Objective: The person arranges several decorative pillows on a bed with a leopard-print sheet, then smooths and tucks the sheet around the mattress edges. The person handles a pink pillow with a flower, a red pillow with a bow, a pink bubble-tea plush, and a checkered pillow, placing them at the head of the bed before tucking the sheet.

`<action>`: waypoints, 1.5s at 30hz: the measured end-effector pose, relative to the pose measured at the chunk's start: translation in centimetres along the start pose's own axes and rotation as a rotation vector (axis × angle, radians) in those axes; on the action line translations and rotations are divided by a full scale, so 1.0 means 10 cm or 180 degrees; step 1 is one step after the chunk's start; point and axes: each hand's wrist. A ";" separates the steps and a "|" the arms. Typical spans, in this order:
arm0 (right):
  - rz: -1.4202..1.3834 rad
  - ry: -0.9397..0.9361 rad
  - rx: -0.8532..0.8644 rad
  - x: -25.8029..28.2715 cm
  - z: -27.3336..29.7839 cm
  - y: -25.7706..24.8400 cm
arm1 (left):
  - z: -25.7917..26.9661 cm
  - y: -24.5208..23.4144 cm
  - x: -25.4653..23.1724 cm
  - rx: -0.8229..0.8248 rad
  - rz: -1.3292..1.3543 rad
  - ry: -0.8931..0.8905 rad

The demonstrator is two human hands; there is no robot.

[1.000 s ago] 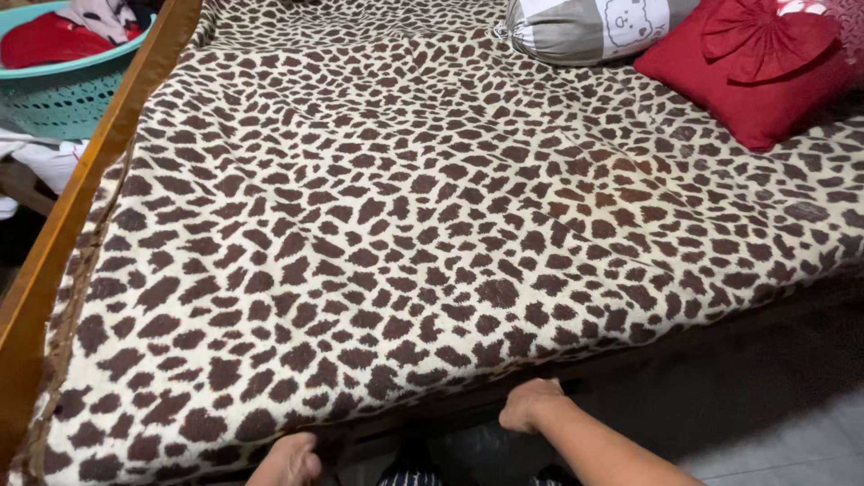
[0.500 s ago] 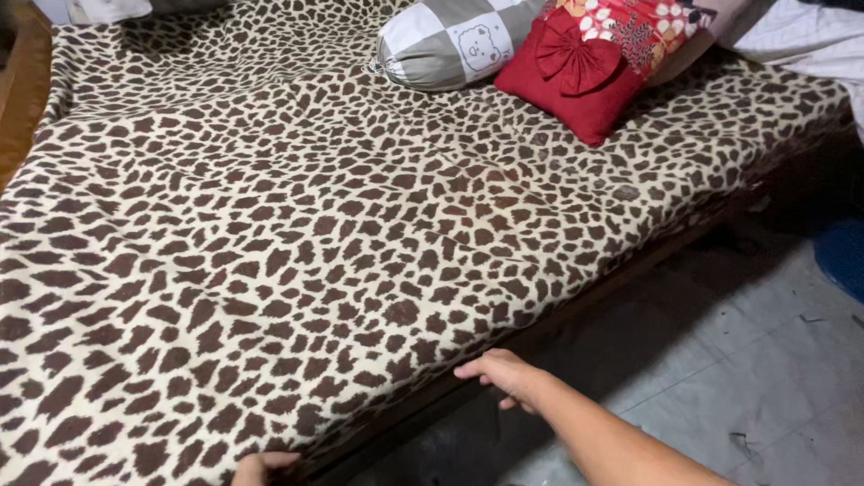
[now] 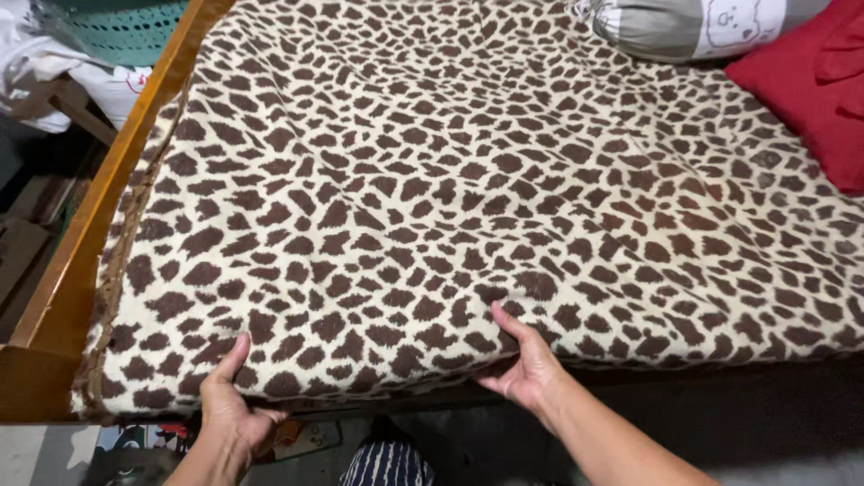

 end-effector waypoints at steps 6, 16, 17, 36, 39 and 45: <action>0.0362 -0.0229 0.0046 0.40 -0.13 0.15 | -0.16 0.15 0.07 0.0541 0.0140 0.0002; 0.0937 0.0046 0.0003 0.08 -0.21 -0.25 | -0.60 -0.62 0.23 0.1189 -0.1039 -0.0269; 0.0986 0.0152 -0.0166 -0.06 -0.16 -0.43 | -0.67 -0.74 0.25 0.1174 -0.1487 -0.0115; 0.1379 0.0374 -0.1630 -0.78 -0.35 -2.26 | -0.56 -1.41 0.19 -0.0203 -0.5230 0.1185; 0.1604 -0.0533 -0.2192 -0.89 -0.09 -1.78 | -0.60 -1.43 0.36 -0.0160 -0.3112 0.0139; 0.4417 -0.2407 -0.1726 -0.94 -0.03 -1.24 | -0.31 -0.63 0.71 0.1164 -0.0833 -0.1218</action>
Point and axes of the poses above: each hand's wrist, its own z-axis away from the middle knuckle, its own y-axis out of the palm, x = y × z, and after that the axes turned 9 degrees about y, right-handed
